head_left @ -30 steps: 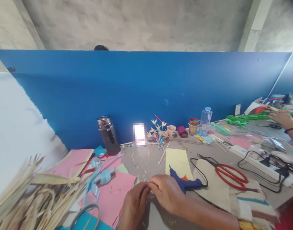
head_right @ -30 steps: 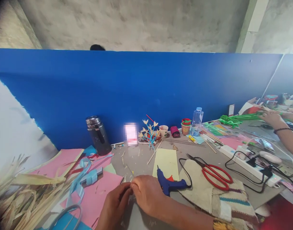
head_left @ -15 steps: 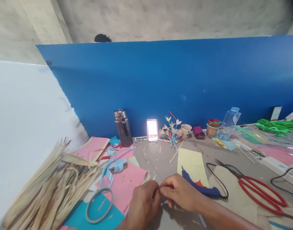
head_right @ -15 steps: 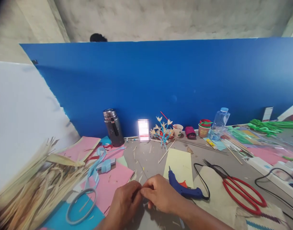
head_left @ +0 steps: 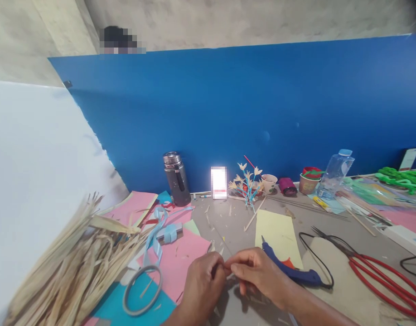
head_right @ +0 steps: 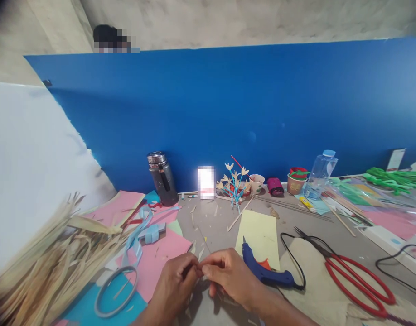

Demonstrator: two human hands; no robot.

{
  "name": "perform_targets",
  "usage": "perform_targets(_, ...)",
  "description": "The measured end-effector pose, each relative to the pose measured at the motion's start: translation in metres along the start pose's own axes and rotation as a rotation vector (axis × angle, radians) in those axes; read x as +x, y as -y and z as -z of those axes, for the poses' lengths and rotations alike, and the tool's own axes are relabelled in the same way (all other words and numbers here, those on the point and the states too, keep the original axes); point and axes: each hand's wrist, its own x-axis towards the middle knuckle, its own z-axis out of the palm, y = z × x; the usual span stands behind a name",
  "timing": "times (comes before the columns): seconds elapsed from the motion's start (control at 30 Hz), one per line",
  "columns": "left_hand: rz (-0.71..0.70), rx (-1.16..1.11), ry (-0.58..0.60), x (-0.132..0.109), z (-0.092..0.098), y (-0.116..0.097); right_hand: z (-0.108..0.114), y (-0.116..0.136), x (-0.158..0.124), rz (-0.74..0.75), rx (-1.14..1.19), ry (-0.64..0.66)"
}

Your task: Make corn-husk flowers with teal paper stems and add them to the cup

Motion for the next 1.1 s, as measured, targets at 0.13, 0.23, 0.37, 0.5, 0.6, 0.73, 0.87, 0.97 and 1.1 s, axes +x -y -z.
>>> perform_targets(0.13, 0.044, -0.14, -0.015, 0.001, 0.005, -0.001, -0.001, -0.002, -0.002, 0.095, 0.135, -0.03)
perform_targets(0.23, 0.062, -0.15, 0.018, 0.001, 0.002, 0.001, -0.006, -0.009, -0.003, 0.1, 0.148, 0.028)
perform_targets(0.37, 0.017, -0.064, 0.033, 0.003, -0.002, 0.001, -0.016, -0.019, -0.007, 0.101, 0.058, 0.204)
perform_targets(0.5, -0.153, -0.038, 0.021, 0.002, 0.017, -0.014, -0.021, -0.02, -0.018, 0.142, -0.13, 0.341)
perform_targets(0.6, -0.169, 0.128, 0.156, -0.004, 0.042, -0.034, -0.02, -0.018, -0.025, 0.209, -0.226, 0.446)
perform_targets(0.73, -0.196, 0.409, 0.348, -0.011, 0.07, -0.046, -0.016, -0.018, -0.027, 0.215, -0.225, 0.478)
perform_targets(0.87, -0.047, 0.548, 0.381, -0.006, 0.095, -0.033, -0.016, -0.013, -0.026, 0.16, -0.311, 0.296)
perform_targets(0.97, 0.098, 0.512, 0.25, 0.005, 0.123, -0.012, -0.019, -0.007, -0.026, 0.165, -0.419, 0.222)
perform_targets(1.1, 0.196, 0.411, -0.026, 0.021, 0.162, 0.013, -0.02, -0.003, -0.029, 0.183, -0.483, 0.226)
